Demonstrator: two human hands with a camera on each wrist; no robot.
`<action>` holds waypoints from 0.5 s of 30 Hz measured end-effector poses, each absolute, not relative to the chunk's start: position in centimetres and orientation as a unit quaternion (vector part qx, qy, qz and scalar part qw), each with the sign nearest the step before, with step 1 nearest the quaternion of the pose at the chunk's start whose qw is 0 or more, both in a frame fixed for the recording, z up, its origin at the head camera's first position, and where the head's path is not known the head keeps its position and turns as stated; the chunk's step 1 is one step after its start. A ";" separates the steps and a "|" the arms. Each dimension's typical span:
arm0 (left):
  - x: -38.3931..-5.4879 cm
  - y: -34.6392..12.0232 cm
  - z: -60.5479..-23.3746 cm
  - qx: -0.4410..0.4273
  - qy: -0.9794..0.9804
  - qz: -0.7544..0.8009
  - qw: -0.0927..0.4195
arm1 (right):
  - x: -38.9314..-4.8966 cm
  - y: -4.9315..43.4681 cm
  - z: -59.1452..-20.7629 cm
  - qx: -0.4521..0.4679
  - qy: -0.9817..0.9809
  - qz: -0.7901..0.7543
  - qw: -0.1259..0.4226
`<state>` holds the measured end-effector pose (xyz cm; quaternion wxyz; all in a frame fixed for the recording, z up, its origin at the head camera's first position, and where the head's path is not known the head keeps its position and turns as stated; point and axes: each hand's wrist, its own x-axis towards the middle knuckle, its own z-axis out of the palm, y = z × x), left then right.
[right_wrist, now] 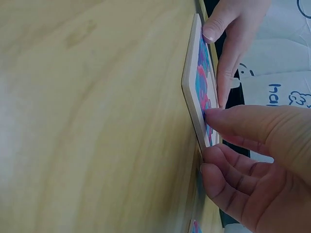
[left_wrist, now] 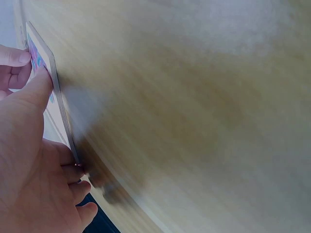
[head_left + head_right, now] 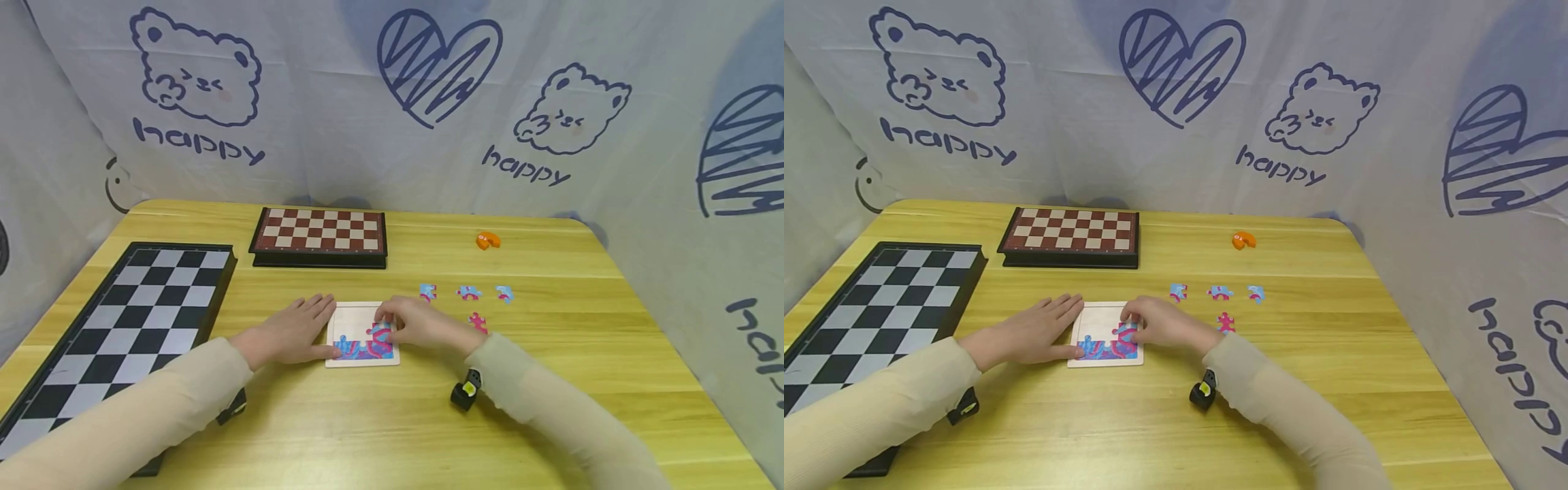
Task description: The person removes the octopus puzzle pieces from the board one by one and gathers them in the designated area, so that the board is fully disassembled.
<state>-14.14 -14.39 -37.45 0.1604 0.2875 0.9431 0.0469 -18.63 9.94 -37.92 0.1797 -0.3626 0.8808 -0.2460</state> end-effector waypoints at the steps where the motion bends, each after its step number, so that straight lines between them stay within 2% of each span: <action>1: -14.1 -14.4 -37.5 0.288 0.943 0.047 0.160 | -18.6 9.9 -37.9 -0.361 0.882 -0.243 0.181; 15: -14.1 -14.3 -37.4 0.286 0.944 0.048 0.159 | -18.6 9.6 -38.0 -0.363 0.884 -0.234 0.176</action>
